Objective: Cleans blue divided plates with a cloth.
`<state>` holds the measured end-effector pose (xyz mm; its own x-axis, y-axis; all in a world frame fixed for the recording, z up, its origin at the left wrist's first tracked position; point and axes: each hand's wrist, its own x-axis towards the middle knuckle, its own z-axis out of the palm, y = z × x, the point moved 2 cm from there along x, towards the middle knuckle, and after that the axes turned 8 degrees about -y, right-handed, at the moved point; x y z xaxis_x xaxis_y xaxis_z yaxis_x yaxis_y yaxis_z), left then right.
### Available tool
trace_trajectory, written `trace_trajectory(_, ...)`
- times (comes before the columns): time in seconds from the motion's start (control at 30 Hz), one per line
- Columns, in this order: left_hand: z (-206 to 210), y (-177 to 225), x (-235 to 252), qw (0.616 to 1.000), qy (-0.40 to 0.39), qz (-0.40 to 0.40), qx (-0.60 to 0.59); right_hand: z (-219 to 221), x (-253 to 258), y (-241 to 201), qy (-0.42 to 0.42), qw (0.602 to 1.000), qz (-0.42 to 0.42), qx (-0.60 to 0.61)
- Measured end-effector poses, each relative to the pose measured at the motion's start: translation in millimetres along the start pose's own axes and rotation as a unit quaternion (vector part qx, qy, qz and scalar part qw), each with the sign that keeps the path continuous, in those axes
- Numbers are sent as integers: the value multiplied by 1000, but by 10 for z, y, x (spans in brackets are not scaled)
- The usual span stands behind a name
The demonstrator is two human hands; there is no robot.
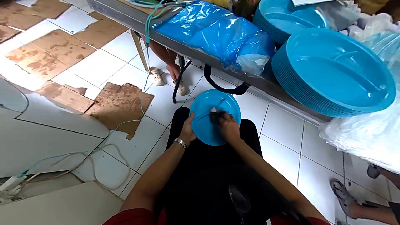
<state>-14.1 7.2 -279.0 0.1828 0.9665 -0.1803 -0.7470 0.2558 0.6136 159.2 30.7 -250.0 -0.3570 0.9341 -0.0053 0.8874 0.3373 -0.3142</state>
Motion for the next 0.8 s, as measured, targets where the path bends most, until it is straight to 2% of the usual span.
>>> trace_trajectory(0.1, -71, 48, 12, 1000, -24, -15, -5, 169, 63, -331, -24, 993, -101, 45)
trace_trajectory(0.2, -86, 59, -52, 998, 11, -38, -42, 140, 8, -613, -133, 973, -177, 72)
trace_trajectory(0.33, 67, 126, -17, 997, 33, 33, -67, -249, 184, -605, -258, 954, -145, 37)
trace_trajectory(0.43, 74, 104, 4, 995, 41, 65, -68, -534, 123, -660, -294, 946, -128, 44)
trace_trajectory(0.47, 70, 106, 9, 995, 38, 74, -56, -743, 67, -718, -266, 951, -143, 70)
trace_trajectory(0.53, 52, 105, 2, 995, 26, 91, -31, -1299, -146, -841, -134, 955, -212, 160)
trace_trajectory(0.6, 56, 104, -20, 995, 38, 83, -30, -1925, -474, -934, 15, 920, -306, 245)
trace_trajectory(0.67, 64, 102, -39, 996, 49, 60, -35, -2470, -902, -967, 133, 864, -381, 299)
trace_trajectory(0.73, 65, 96, -32, 997, 44, 47, -38, -2832, -1355, -970, 227, 829, -410, 307)
trace_trajectory(0.8, 67, 91, -18, 998, 37, 41, -37, -3019, -1689, -955, 269, 808, -428, 302)
